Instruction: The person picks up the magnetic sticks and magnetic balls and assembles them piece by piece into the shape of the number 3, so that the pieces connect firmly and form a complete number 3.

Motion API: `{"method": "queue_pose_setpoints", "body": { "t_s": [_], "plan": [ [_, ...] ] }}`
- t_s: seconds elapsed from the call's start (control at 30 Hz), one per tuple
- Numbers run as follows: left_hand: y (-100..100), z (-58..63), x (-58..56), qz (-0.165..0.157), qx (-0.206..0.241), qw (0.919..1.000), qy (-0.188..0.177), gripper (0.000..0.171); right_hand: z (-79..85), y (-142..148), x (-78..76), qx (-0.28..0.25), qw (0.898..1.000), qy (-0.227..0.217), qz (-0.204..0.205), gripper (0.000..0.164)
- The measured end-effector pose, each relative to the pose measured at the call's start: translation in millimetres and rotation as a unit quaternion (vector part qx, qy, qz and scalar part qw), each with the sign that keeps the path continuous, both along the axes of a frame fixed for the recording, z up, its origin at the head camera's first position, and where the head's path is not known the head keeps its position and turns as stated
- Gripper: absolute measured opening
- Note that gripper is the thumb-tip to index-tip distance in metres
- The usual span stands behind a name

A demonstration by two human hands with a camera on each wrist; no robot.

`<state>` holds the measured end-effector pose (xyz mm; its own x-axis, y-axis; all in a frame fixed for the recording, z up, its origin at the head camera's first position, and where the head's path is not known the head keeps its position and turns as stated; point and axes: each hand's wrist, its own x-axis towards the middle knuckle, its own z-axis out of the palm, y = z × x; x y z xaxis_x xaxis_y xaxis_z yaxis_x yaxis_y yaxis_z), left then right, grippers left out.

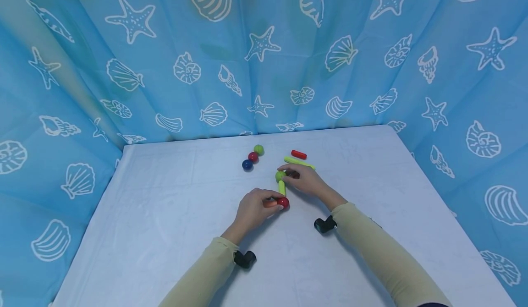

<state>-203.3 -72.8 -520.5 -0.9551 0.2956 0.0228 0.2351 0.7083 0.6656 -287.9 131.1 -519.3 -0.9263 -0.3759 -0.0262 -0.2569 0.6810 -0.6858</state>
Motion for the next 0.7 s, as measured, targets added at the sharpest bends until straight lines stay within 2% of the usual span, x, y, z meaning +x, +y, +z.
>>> {"method": "queue_pose_setpoints", "body": {
  "t_s": [0.7],
  "plan": [
    [-0.4, -1.9, 0.1, -0.001, 0.001, 0.9999, 0.011, 0.033, 0.2, -1.6, 0.7, -0.006, 1.000, 0.000, -0.006, 0.031]
  ]
}}
